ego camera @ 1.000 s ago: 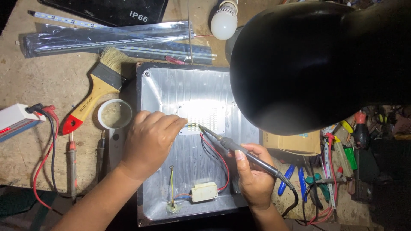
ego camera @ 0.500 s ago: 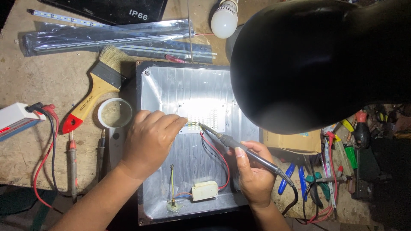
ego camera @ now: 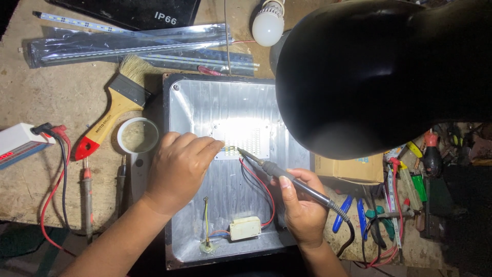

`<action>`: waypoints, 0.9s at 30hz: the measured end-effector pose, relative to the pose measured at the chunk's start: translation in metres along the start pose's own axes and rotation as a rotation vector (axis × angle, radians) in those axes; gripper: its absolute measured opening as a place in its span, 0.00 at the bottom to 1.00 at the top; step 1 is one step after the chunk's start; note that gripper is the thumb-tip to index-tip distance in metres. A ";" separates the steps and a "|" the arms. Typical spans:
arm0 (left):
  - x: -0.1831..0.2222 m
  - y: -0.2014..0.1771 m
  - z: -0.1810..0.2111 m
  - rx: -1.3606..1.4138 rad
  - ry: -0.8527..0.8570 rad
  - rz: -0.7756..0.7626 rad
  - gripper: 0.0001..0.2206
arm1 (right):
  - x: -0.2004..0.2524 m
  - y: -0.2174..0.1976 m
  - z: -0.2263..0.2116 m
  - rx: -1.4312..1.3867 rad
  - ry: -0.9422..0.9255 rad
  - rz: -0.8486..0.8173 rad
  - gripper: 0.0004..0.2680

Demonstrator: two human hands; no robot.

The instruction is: Testing and soldering components on an LED floodlight panel at a repair workbench.

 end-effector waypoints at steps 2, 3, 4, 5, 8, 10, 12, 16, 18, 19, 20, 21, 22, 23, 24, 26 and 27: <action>-0.001 -0.001 0.000 -0.006 0.000 -0.003 0.10 | 0.000 0.000 0.000 0.001 0.003 -0.001 0.07; -0.001 -0.001 0.000 -0.006 0.000 -0.002 0.10 | 0.000 0.001 -0.001 0.001 -0.002 -0.005 0.07; -0.001 -0.002 0.000 -0.006 -0.001 -0.002 0.11 | 0.000 0.001 -0.002 0.000 -0.007 -0.010 0.07; -0.001 -0.002 0.000 -0.006 -0.001 -0.002 0.11 | 0.000 0.001 -0.002 0.000 -0.008 -0.009 0.07; 0.000 -0.002 0.000 -0.007 0.002 0.006 0.10 | 0.000 0.001 -0.003 -0.006 -0.023 -0.020 0.07; 0.001 0.000 0.000 0.008 -0.002 0.007 0.11 | 0.000 0.001 -0.004 0.018 -0.028 -0.015 0.06; 0.001 0.000 0.000 0.008 0.000 0.006 0.11 | 0.000 0.002 -0.003 0.017 -0.031 -0.017 0.06; 0.002 0.001 0.000 0.010 0.000 0.009 0.13 | 0.000 0.002 -0.004 0.022 -0.036 -0.028 0.07; 0.002 0.001 0.000 0.005 -0.002 0.009 0.12 | 0.000 0.002 -0.002 0.009 -0.024 -0.023 0.07; 0.002 0.001 -0.001 0.000 -0.004 0.009 0.12 | 0.000 0.002 -0.001 -0.004 -0.013 -0.019 0.07; 0.002 0.001 -0.001 -0.001 -0.004 0.010 0.12 | 0.000 0.002 -0.002 -0.003 -0.014 -0.020 0.07; 0.002 0.001 -0.001 0.003 -0.004 0.007 0.12 | 0.000 0.002 -0.004 0.012 -0.028 -0.026 0.07; 0.002 0.001 -0.001 0.007 -0.003 0.003 0.11 | 0.000 0.003 -0.006 0.028 -0.042 -0.032 0.07; 0.002 0.001 -0.001 0.007 -0.004 0.003 0.11 | 0.000 0.003 -0.006 0.027 -0.042 -0.033 0.07; 0.001 0.001 -0.001 0.007 0.001 0.001 0.12 | 0.000 0.003 -0.006 0.032 -0.041 -0.026 0.07; 0.001 0.001 0.000 0.007 0.007 -0.001 0.12 | 0.000 0.002 -0.006 0.037 -0.039 -0.018 0.07; 0.001 0.001 0.000 0.011 0.006 -0.005 0.12 | 0.000 0.002 -0.006 0.034 -0.039 -0.019 0.07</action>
Point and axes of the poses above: each hand's wrist, its own x-axis away from the middle knuckle, its own y-axis out of the palm, z = x × y, the point moved 7 cm from there along -x, towards the middle knuckle, and after that the axes turned 13 degrees about y, right-handed, at the moved point
